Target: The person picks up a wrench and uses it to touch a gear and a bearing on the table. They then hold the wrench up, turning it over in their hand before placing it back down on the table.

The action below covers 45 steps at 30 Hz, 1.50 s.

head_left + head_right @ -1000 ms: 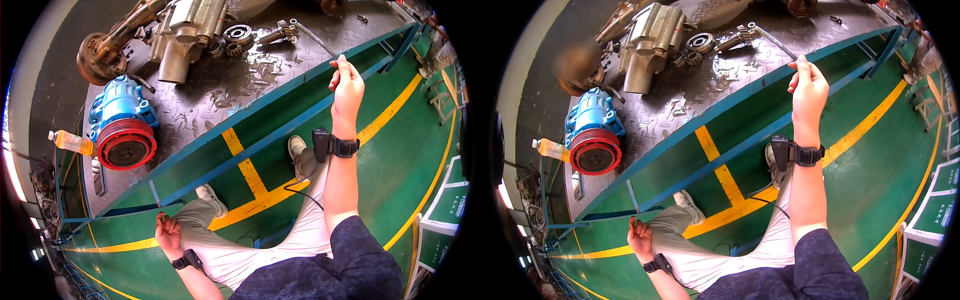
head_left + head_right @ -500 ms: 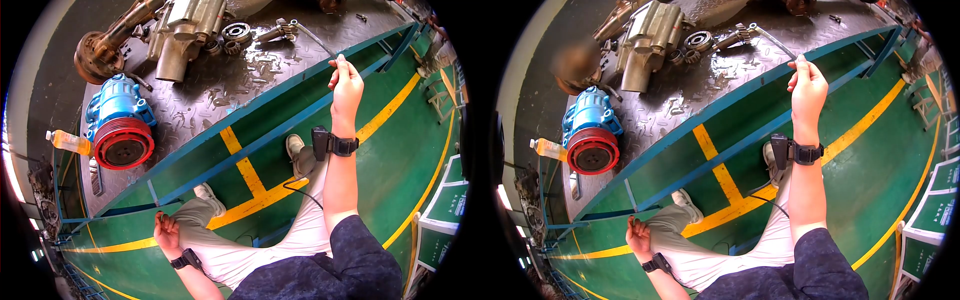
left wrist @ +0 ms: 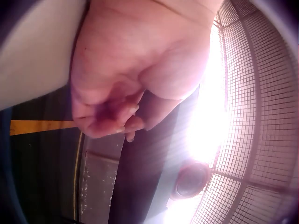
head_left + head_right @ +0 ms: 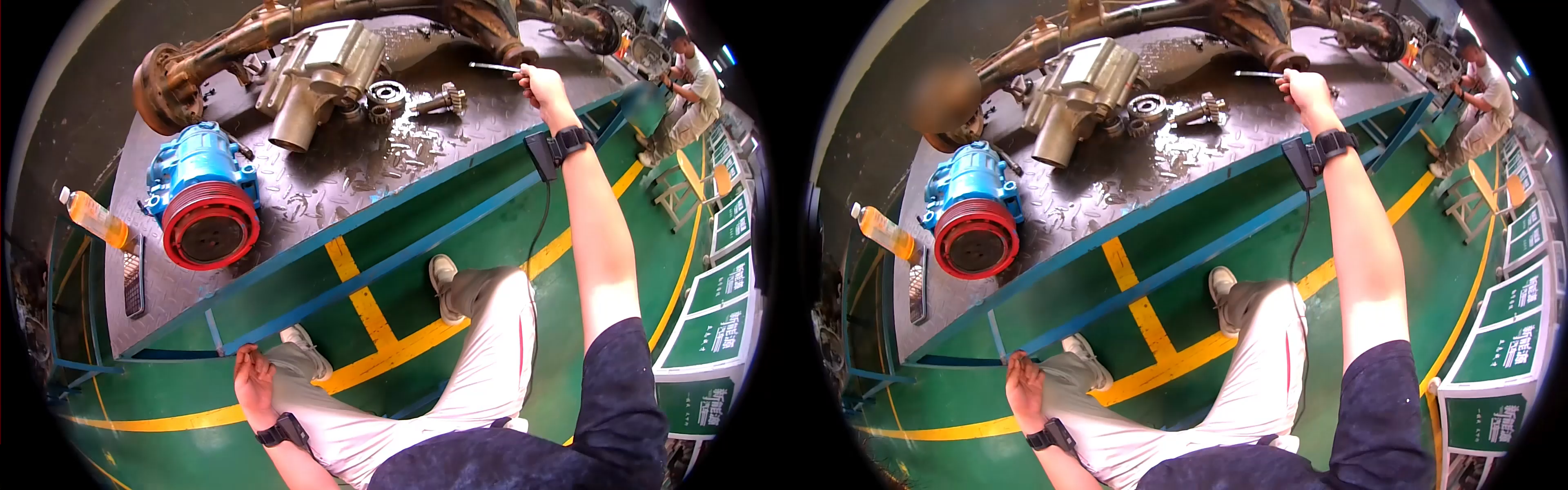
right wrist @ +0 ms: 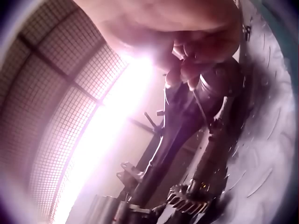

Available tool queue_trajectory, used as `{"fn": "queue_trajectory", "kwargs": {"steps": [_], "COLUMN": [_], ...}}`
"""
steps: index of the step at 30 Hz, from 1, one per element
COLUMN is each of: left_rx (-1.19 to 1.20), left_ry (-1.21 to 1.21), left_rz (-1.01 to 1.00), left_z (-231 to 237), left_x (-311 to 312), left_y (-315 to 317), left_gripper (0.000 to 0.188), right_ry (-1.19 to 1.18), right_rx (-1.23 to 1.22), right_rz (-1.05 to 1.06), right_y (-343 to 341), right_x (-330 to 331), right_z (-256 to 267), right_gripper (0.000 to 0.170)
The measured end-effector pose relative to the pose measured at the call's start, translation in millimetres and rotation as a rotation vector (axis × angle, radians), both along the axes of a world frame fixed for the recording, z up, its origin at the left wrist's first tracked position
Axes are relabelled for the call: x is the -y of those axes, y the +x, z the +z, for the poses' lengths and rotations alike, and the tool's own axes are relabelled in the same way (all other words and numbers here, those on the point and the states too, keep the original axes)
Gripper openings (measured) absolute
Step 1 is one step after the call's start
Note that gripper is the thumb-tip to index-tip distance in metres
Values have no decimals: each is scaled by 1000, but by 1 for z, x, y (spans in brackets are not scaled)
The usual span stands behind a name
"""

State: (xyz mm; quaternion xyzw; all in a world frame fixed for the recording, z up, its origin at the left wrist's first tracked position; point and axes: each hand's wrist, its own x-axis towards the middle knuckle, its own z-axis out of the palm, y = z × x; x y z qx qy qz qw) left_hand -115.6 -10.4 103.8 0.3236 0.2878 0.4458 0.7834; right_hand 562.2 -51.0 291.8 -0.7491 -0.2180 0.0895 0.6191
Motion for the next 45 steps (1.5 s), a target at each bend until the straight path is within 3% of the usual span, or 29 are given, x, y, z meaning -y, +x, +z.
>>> {"fn": "queue_trajectory", "kwargs": {"steps": [3, 10, 17, 27, 31, 36, 39, 42, 45], "left_rx": [-67, -106, -104, -136, -137, -132, -135, -135, -139], "left_ry": [6, 22, 45, 47, 59, 70, 62, 66, 71], "left_rz": [24, 35, 38, 43, 61, 49, 52, 63, 53], "left_z": [5, 10, 9, 8, 8, 9, 8, 9, 10], "left_x": [6, 14, 11, 6, 7, 8, 8, 9, 9], "left_y": [4, 0, -5, 3, 4, 2, 1, 0, 0], "left_gripper": [19, 16, 17, 17, 17, 17, 17, 17, 17], "right_ry": [-147, -253, -516, -530, -391, -290, -283, -220, -282], "right_rx": [-50, -68, 282, 643, 227, 52, 97, -26, 108], "right_rz": [15, 101, 89, 17, 75, 97, 18, 101, -3], "right_y": [14, 6, -6, 8, 12, 33, 25, 16, 21], "right_x": [-19, -50, -50, -40, -41, -35, -33, -29, -31], "right_z": [6, -13, 5, -5, -4, -18, -18, -15, -22], "right_gripper": [20, 25, 25, 23, 24, 21, 20, 19, 20]}}
